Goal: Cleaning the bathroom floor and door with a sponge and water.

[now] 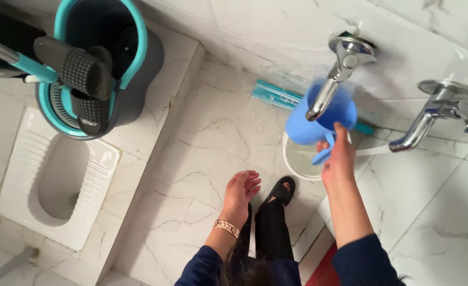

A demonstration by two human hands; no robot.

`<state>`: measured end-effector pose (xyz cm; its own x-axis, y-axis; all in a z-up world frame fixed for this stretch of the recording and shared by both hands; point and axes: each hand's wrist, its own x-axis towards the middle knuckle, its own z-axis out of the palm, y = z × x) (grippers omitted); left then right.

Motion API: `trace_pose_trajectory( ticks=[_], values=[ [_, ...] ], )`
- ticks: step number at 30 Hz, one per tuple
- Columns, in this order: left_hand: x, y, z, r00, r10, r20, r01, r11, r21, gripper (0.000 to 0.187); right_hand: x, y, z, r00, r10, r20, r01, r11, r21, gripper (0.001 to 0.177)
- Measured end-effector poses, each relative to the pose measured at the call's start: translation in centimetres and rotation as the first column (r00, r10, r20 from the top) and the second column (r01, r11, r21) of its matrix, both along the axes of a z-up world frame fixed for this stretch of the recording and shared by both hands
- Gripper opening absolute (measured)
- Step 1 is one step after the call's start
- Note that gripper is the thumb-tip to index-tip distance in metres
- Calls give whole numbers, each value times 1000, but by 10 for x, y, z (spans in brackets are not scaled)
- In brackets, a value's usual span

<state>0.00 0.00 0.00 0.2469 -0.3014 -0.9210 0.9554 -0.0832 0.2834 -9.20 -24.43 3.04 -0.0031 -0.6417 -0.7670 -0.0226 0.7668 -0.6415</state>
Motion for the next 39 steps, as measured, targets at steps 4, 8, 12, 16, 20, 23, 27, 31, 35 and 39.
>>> trace_pose_trajectory(
  ticks=[4, 8, 12, 16, 20, 23, 27, 31, 35, 39],
  values=[
    [11, 13, 14, 999, 44, -10, -44, 999, 4, 25, -36, 17, 10, 996, -9, -88, 3, 997, -72, 33],
    [20, 36, 14, 993, 118, -29, -118, 993, 19, 24, -68, 43, 7, 977, -9, -211, -3, 998, -55, 32],
    [32, 61, 11, 976, 215, -35, -214, 976, 32, 24, -73, 68, -17, 941, 105, -322, -82, 993, 85, 30],
    [41, 81, 4, 963, 269, -19, -268, 963, 29, 24, -31, 74, -38, 940, 251, -231, -197, 952, 233, 32],
    [45, 92, 1, 959, 282, -14, -281, 958, 50, 25, 54, 57, -24, 940, 321, -117, -296, 936, 191, 35],
    [43, 95, -2, 959, 282, -19, -279, 957, 82, 24, 98, 48, 7, 918, 394, -40, -389, 916, 93, 33],
    [40, 94, -1, 954, 296, -40, -293, 953, 81, 22, 102, 46, 38, 928, 373, 16, -373, 928, 0, 31],
    [42, 90, 0, 947, 317, -56, -313, 947, 77, 21, 60, 57, 38, 907, 421, -24, -421, 904, -77, 28],
    [46, 87, -4, 941, 335, -54, -331, 941, 72, 22, 7, 85, 13, 897, 421, -139, -430, 902, -43, 31],
    [43, 87, -11, 941, 335, -44, -331, 941, 72, 23, -19, 128, -24, 731, 612, -303, -607, 785, 122, 43]
  ],
)
